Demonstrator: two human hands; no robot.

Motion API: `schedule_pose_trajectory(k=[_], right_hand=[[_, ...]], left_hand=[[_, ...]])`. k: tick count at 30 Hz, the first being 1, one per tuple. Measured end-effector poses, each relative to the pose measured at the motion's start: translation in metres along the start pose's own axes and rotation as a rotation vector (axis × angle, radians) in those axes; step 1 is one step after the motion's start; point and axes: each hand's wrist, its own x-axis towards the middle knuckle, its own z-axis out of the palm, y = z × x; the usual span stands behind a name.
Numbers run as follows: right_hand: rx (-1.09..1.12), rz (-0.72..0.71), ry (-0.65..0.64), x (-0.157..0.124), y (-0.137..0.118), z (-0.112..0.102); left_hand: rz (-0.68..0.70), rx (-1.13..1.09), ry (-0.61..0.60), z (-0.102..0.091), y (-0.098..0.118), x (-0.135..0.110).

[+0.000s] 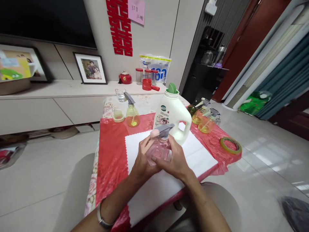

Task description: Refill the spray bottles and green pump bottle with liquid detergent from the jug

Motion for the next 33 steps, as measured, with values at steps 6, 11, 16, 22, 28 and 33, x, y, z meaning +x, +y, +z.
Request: schedule_pose_trajectory(k=[6, 11, 16, 22, 28, 33], right_hand=[[0.104, 0.076, 0.110, -0.014, -0.010, -0.072], [-0.064, 0.175, 0.482, -0.024, 0.035, -0.135], [-0.375, 0.350, 0.764, -0.025, 0.102, -0.178], [-0.401, 0.401, 0.760, -0.017, 0.139, -0.191], [-0.449, 0.415, 0.707, -0.011, 0.162, -0.189], [-0.469, 0.438, 0.679, -0.012, 0.177, -0.190]], left_hand=[[-0.085, -0.051, -0.153, 0.002, -0.010, -0.007], [-0.144, -0.021, -0.239, -0.001, -0.002, -0.006], [-0.173, -0.014, -0.268, -0.002, 0.006, -0.005], [-0.181, -0.008, -0.276, -0.003, 0.006, -0.006], [-0.180, 0.005, -0.280, -0.004, 0.005, -0.007], [-0.176, 0.005, -0.281, -0.005, 0.006, -0.008]])
